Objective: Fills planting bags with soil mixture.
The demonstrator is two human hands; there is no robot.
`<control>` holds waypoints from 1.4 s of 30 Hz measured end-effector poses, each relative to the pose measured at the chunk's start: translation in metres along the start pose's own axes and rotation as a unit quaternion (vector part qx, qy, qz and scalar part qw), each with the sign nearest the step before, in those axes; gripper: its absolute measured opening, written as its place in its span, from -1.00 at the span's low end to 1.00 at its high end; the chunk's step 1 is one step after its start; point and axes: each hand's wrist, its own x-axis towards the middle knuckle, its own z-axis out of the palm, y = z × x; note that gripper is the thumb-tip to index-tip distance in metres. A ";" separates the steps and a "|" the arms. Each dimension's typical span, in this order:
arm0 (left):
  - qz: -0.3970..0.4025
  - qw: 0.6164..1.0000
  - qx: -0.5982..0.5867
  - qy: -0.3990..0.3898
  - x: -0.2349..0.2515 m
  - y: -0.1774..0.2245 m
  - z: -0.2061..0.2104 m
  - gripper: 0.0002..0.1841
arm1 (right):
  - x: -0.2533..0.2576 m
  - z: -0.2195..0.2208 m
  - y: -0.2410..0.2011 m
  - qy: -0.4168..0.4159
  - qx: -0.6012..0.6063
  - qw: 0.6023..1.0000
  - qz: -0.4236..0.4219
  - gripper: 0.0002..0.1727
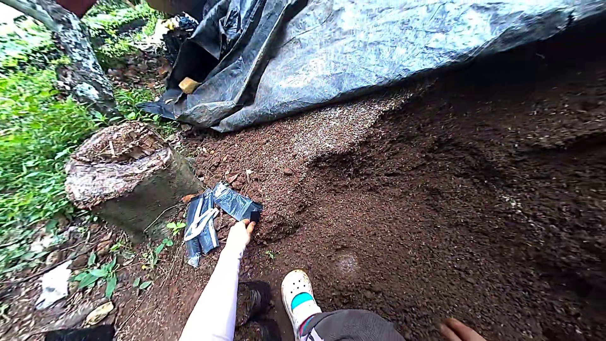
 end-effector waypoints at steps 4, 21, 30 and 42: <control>0.115 0.989 -0.047 -0.079 -0.037 0.053 0.029 -0.59 | 0.007 0.014 -0.068 0.028 0.108 0.987 -0.112 -0.53; 0.173 0.908 -0.238 -0.300 -0.149 0.224 0.139 -0.70 | -0.010 0.011 -0.164 0.156 0.390 0.905 -0.069 -0.62; 0.369 0.911 0.120 -0.137 -0.153 0.228 0.119 -0.68 | 0.015 -0.010 -0.151 0.155 0.157 0.974 0.041 -0.60; 0.303 0.932 0.200 -0.001 -0.114 0.197 0.072 -0.62 | 0.078 0.053 -0.113 -0.102 0.506 0.856 -0.035 -0.35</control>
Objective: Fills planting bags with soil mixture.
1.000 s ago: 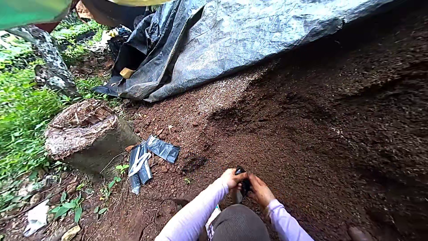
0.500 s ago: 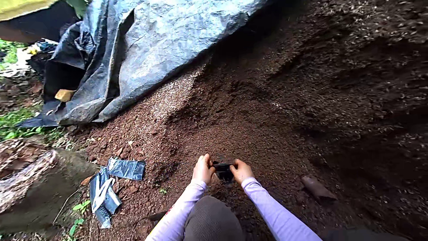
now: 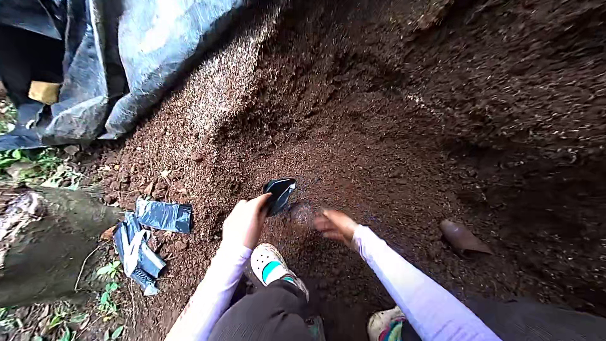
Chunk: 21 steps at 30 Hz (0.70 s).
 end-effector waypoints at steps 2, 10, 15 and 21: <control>-0.028 0.997 -0.015 0.069 0.000 -0.024 0.001 -0.72 | 0.004 0.000 0.072 -0.059 0.091 0.981 0.163 -0.01; 0.043 0.995 -0.054 0.075 -0.007 -0.069 0.012 -0.70 | 0.084 0.036 0.130 0.109 0.467 0.835 0.272 0.24; -0.009 0.998 -0.040 0.051 -0.005 -0.081 0.030 -0.64 | 0.096 0.044 0.100 0.152 0.497 0.830 0.203 0.03; 0.017 0.997 -0.070 0.042 -0.003 -0.084 0.052 -0.74 | 0.124 0.067 0.069 0.152 0.476 0.853 0.152 -0.04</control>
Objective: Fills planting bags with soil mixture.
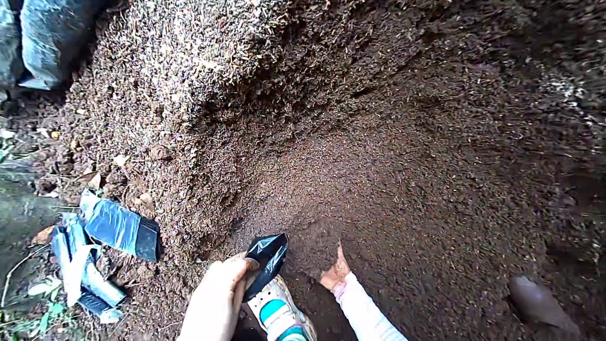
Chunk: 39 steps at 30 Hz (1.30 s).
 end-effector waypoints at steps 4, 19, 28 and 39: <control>-0.022 0.998 -0.030 -0.057 -0.004 -0.002 0.006 -0.62 | 0.012 0.030 0.009 -0.106 0.093 0.988 -0.060 -0.05; -0.173 0.914 -0.235 -0.281 0.075 0.025 0.051 -0.38 | -0.064 0.069 -0.075 0.003 -0.170 0.943 -0.288 -0.52; -0.047 0.936 -0.073 -0.342 0.087 0.070 0.042 -0.42 | -0.128 0.079 -0.076 -0.144 -0.195 0.928 -0.282 -0.58; -0.080 0.940 -0.245 -0.225 0.097 0.058 0.042 -0.18 | -0.143 0.085 -0.098 -0.046 -0.424 0.827 -0.367 -0.45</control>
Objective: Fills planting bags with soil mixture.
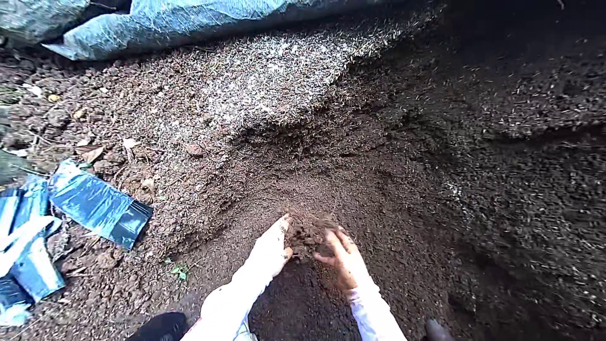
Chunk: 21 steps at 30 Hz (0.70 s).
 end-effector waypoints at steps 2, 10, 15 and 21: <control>0.010 1.000 0.011 -0.009 0.002 -0.005 0.000 -0.20 | 0.004 -0.023 0.032 0.028 0.041 0.995 0.084 -0.46; -0.026 0.990 0.091 0.102 -0.009 -0.007 0.005 -0.62 | 0.046 -0.058 0.170 -0.045 0.292 0.842 0.452 0.35; 0.015 0.945 0.284 0.160 -0.007 -0.021 0.014 -0.57 | 0.061 -0.045 0.158 0.029 0.321 0.852 0.413 0.15; -0.086 0.973 0.213 -0.039 -0.003 -0.002 0.007 -0.54 | 0.091 -0.010 0.134 0.088 0.441 0.859 0.245 -0.07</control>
